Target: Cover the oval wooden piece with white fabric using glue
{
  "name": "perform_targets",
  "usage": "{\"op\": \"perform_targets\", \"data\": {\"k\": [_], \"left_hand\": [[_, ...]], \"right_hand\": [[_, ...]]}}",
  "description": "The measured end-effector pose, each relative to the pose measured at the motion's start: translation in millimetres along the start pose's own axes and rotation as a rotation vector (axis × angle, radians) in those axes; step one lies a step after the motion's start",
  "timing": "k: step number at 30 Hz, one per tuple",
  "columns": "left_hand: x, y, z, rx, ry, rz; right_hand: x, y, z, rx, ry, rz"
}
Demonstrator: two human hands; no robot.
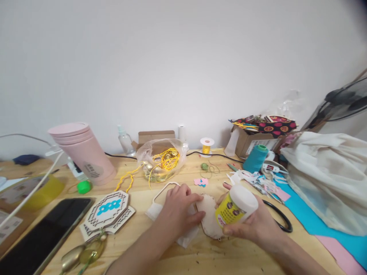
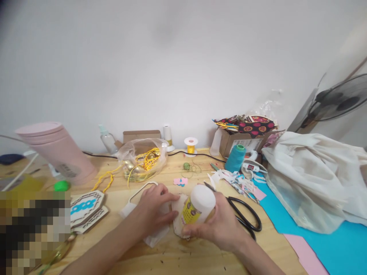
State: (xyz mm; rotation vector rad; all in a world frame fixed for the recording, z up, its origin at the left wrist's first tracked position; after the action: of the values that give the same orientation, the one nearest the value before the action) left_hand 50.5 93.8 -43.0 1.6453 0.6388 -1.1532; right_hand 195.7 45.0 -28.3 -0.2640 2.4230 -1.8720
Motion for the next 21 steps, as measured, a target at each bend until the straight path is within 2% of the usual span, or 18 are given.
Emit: {"op": "perform_targets", "data": {"k": [3, 16, 21], "left_hand": [[-0.6, 0.7, 0.4, 0.003, -0.004, 0.001], [-0.2, 0.7, -0.7, 0.0, -0.007, -0.008], [0.4, 0.3, -0.1, 0.006, -0.003, -0.005]], "right_hand": [[-0.5, 1.4, 1.0, 0.029, -0.027, 0.04], [-0.2, 1.4, -1.7, -0.008, -0.012, -0.006], [4.2, -0.9, -0.3, 0.026, -0.067, -0.023]]}}
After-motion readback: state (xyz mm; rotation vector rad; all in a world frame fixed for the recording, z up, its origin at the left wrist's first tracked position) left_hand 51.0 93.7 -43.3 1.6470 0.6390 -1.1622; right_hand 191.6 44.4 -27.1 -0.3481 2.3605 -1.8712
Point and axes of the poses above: each hand's wrist, its own z-axis away from the middle knuckle, its own x-axis out of the palm, y = z × x, the point moved 6 cm from there along -z, towards the middle knuckle, and after that the axes turned 12 degrees about -x, right-handed, at the moved point
